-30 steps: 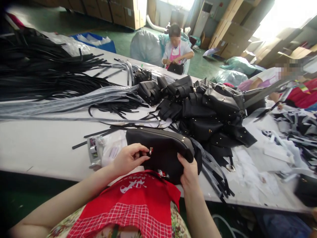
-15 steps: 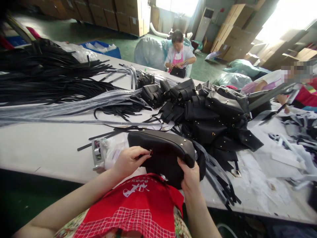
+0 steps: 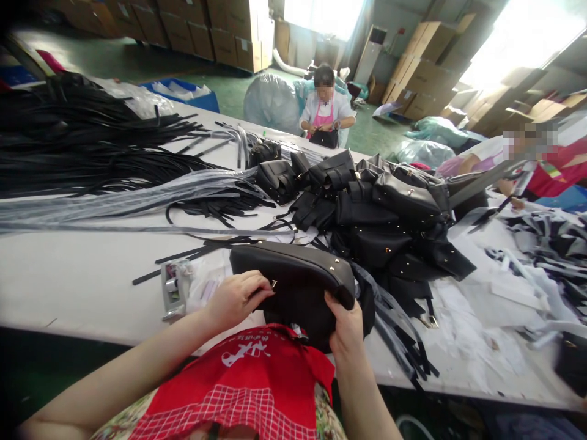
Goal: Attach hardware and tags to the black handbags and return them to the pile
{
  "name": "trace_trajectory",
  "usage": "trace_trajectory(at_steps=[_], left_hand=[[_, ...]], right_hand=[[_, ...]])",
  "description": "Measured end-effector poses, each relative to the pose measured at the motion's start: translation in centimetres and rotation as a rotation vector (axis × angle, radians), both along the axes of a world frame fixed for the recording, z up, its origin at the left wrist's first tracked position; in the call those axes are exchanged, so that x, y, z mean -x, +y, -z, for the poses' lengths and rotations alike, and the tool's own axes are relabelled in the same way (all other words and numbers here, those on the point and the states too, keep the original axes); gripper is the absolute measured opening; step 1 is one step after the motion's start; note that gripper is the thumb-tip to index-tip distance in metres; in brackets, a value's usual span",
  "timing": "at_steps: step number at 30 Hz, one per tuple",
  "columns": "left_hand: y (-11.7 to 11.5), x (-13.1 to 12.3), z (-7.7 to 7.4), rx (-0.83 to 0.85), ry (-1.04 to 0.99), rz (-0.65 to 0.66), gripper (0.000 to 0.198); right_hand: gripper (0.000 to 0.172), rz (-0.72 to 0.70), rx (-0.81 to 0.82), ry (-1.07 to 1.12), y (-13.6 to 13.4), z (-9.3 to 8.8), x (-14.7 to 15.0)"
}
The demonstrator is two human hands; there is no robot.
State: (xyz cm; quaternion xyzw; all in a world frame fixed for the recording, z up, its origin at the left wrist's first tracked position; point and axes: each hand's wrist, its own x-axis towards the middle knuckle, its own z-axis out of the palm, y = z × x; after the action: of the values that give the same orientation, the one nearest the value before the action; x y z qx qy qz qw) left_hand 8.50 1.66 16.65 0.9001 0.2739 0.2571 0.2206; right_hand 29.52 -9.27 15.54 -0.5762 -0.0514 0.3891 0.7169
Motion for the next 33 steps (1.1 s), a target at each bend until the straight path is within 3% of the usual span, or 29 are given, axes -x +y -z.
trace_trajectory(at_steps=[3, 6, 11, 15, 18, 22, 27, 30, 33], left_hand=[[-1.2, 0.2, -0.2, 0.045, 0.057, 0.113, 0.015], [-1.9, 0.7, -0.8, 0.204, 0.029, 0.206, 0.012], [0.2, 2.6, -1.5, 0.488, -0.204, -0.025, 0.012], [2.3, 4.4, -0.7, 0.591, -0.354, -0.228, 0.010], [3.1, 5.1, -0.1, 0.638, -0.368, -0.292, 0.009], [3.4, 5.3, 0.4, 0.638, -0.334, -0.345, 0.024], [3.5, 5.5, 1.0, 0.668, -0.339, -0.394, 0.037], [3.5, 5.5, 1.1, 0.705, -0.380, -0.366, 0.044], [3.1, 5.2, 0.2, 0.652, -0.369, -0.341, 0.043]], right_hand=[[0.054, 0.025, -0.006, 0.053, 0.3, 0.2, -0.5], [0.050, 0.039, 0.032, 0.174, 0.5, 0.5, -1.5], [0.029, 0.067, 0.109, 0.249, 0.4, 0.4, -3.4], [0.015, 0.013, 0.128, 0.297, 0.0, 1.0, -4.6], [0.014, -0.025, 0.147, 0.295, -0.2, 2.2, -5.7], [0.020, -0.072, 0.065, 0.160, -0.1, 2.9, -6.3], [0.037, 0.024, -0.057, -0.038, -0.5, 1.6, -5.4], [0.033, -0.109, -0.118, -0.368, -1.2, 0.9, -5.1], [0.017, -0.325, -0.109, -0.749, -1.8, -0.1, -4.9]])
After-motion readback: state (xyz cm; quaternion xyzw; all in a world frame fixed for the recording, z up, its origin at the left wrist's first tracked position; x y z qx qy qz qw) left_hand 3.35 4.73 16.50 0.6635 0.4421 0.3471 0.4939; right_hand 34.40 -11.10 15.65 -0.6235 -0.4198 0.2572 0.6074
